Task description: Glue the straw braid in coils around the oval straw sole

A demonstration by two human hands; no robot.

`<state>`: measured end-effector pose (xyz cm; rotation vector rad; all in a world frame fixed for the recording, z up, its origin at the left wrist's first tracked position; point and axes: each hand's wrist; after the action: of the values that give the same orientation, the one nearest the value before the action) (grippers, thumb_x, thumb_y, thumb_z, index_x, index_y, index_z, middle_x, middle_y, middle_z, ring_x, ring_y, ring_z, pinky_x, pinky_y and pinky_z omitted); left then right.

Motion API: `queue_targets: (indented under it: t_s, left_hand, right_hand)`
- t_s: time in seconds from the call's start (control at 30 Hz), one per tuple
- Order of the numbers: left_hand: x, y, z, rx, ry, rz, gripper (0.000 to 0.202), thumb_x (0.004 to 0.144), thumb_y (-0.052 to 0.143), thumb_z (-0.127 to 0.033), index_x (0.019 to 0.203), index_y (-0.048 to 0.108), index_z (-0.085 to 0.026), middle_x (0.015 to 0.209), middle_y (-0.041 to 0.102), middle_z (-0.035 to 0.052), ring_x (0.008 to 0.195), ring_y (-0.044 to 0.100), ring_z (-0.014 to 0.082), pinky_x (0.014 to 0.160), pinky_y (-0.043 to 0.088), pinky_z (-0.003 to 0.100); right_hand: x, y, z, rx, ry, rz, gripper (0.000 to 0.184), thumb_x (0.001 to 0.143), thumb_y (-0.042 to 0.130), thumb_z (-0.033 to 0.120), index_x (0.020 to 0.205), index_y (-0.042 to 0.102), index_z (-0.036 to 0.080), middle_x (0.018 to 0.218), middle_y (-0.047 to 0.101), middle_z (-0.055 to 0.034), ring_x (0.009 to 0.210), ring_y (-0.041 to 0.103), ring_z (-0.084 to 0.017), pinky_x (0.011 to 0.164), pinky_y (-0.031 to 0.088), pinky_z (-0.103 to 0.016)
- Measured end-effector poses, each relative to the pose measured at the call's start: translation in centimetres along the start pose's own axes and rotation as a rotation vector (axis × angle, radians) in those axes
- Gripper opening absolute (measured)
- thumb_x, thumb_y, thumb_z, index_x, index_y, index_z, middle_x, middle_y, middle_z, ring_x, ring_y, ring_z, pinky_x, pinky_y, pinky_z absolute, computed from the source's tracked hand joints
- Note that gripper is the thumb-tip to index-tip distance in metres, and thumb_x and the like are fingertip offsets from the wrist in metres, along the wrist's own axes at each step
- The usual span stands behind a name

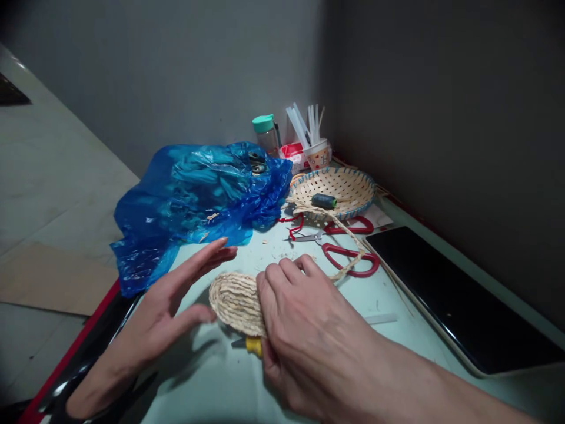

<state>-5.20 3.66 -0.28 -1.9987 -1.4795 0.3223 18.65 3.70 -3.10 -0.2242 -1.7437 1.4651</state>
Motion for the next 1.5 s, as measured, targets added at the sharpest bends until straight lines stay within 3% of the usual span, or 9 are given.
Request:
queue_targets:
  t_s: [0.1, 0.23, 0.57, 0.8, 0.9, 1.0, 1.13, 1.27, 1.5]
  left_hand:
    - [0.2, 0.3, 0.1, -0.177, -0.134, -0.127, 0.036, 0.098, 0.064, -0.049, 0.127, 0.072, -0.028, 0.131, 0.074, 0.0066, 0.123, 0.068, 0.0264, 0.106, 0.05, 0.038]
    - [0.5, 1.1, 0.0, -0.335, -0.253, -0.14, 0.031, 0.097, 0.065, -0.048, 0.096, 0.077, -0.02, 0.098, 0.076, 0.0058, 0.093, 0.068, 0.0219, 0.085, 0.05, 0.032]
    - [0.5, 2.4, -0.5, -0.437, -0.323, -0.094, 0.019, 0.089, 0.075, -0.038, 0.087, 0.071, -0.02, 0.08, 0.062, -0.0018, 0.072, 0.051, 0.012, 0.065, 0.039, 0.025]
    - [0.6, 2.8, -0.8, -0.408, -0.342, -0.125, 0.022, 0.085, 0.078, -0.037, 0.076, 0.069, -0.019, 0.073, 0.062, -0.0018, 0.069, 0.053, 0.0127, 0.067, 0.044, 0.026]
    - [0.5, 2.7, -0.2, -0.46, -0.321, -0.126, 0.018, 0.087, 0.078, -0.037, 0.099, 0.076, -0.023, 0.094, 0.074, 0.0019, 0.087, 0.067, 0.0179, 0.079, 0.051, 0.029]
    - [0.6, 2.1, 0.5, -0.644, -0.251, -0.129, 0.058, 0.086, 0.079, -0.045, 0.14, 0.062, -0.031, 0.131, 0.072, 0.0077, 0.119, 0.068, 0.0276, 0.096, 0.054, 0.038]
    - [1.0, 1.0, 0.4, -0.893, -0.202, -0.389, 0.066, 0.08, 0.079, -0.062, 0.131, 0.068, -0.023, 0.13, 0.071, 0.0132, 0.127, 0.064, 0.0336, 0.105, 0.055, 0.049]
    - [1.4, 0.3, 0.5, -0.815, -0.319, -0.787, 0.032, 0.07, 0.093, -0.04, 0.087, 0.074, -0.019, 0.085, 0.068, -0.0005, 0.078, 0.067, 0.0121, 0.077, 0.06, 0.022]
    - [1.3, 0.7, 0.6, -0.77, -0.391, -0.725, 0.037, 0.055, 0.1, -0.032, 0.074, 0.073, -0.016, 0.068, 0.062, -0.0028, 0.059, 0.059, 0.0084, 0.055, 0.051, 0.015]
  right_hand:
    - [-0.1, 0.1, 0.2, -0.03, -0.037, -0.008, 0.016, 0.08, 0.057, 0.03, 0.091, 0.059, 0.017, 0.085, 0.05, -0.0055, 0.077, 0.038, -0.023, 0.077, 0.026, -0.039]
    - [-0.2, 0.4, 0.3, -0.048, -0.076, 0.0, 0.017, 0.082, 0.056, 0.029, 0.093, 0.061, 0.017, 0.087, 0.049, -0.0061, 0.078, 0.037, -0.024, 0.077, 0.027, -0.042]
    - [0.0, 0.5, 0.5, -0.126, -0.128, -0.042, 0.025, 0.079, 0.055, 0.027, 0.096, 0.067, 0.014, 0.085, 0.05, -0.0084, 0.078, 0.037, -0.026, 0.075, 0.028, -0.043]
    - [-0.2, 0.7, 0.7, -0.117, -0.131, -0.033, 0.024, 0.079, 0.058, 0.024, 0.098, 0.067, 0.013, 0.085, 0.05, -0.0083, 0.077, 0.037, -0.025, 0.074, 0.028, -0.042]
    - [-0.1, 0.4, 0.5, -0.142, -0.118, -0.043, 0.022, 0.08, 0.058, 0.026, 0.095, 0.067, 0.013, 0.084, 0.05, -0.0085, 0.076, 0.037, -0.025, 0.073, 0.027, -0.042]
    - [0.1, 0.1, 0.3, -0.127, -0.096, -0.046, 0.019, 0.079, 0.057, 0.027, 0.091, 0.065, 0.014, 0.086, 0.051, -0.0086, 0.075, 0.036, -0.024, 0.072, 0.026, -0.042]
    - [0.3, 0.2, 0.0, -0.082, -0.063, -0.027, 0.017, 0.077, 0.058, 0.027, 0.088, 0.064, 0.015, 0.084, 0.051, -0.0076, 0.075, 0.038, -0.023, 0.073, 0.028, -0.041]
    - [0.4, 0.1, -0.5, 0.074, 0.064, -0.036, 0.014, 0.079, 0.056, 0.024, 0.087, 0.063, 0.015, 0.083, 0.051, -0.0054, 0.076, 0.044, -0.022, 0.074, 0.032, -0.039]
    - [0.4, -0.4, -1.0, 0.364, 0.26, -0.043, 0.034, 0.079, 0.052, 0.025, 0.107, 0.065, 0.012, 0.095, 0.056, -0.0057, 0.086, 0.051, -0.021, 0.077, 0.039, -0.036]
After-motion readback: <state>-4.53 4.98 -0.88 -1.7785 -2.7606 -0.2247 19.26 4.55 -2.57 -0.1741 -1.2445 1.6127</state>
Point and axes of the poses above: each hand's wrist, its own x-axis towards the middle knuckle, its own y-axis out of the palm, z = x × y
